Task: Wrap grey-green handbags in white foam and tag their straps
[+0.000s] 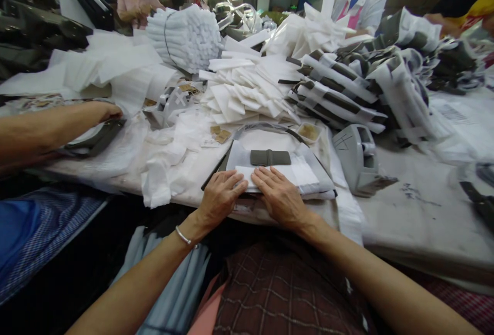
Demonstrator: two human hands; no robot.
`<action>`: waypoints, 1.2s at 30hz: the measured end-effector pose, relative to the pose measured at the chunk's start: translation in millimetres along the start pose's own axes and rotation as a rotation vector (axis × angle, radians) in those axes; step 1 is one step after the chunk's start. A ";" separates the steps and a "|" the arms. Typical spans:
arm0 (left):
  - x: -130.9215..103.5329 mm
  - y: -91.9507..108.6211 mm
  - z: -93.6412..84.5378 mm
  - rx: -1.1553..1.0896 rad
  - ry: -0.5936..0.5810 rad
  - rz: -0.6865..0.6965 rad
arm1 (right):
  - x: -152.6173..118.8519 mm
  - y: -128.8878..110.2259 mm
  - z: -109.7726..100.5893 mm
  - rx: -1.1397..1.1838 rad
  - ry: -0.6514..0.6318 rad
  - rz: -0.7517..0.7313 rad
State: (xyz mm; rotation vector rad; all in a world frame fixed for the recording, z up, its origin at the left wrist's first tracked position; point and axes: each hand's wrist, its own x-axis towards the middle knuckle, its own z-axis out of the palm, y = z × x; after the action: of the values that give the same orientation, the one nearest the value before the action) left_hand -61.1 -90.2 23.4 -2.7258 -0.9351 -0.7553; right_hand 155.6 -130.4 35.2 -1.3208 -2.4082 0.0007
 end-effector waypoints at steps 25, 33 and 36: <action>4.0 -5.5 -6.1 0.157 -0.050 0.274 | -3.6 -18.2 15.5 -0.162 0.077 0.059; 16.6 2.6 -19.6 0.156 -0.088 0.261 | 3.0 -10.3 10.2 -0.240 0.189 0.021; 10.9 11.3 -20.1 0.197 -0.069 0.231 | 3.0 -6.4 8.1 -0.223 0.200 -0.043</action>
State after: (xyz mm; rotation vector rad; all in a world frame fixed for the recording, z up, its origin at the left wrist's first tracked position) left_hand -55.1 -99.5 46.4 -2.6379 -0.6523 -0.5016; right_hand 146.3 -130.0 29.9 -1.2936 -2.3163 -0.4033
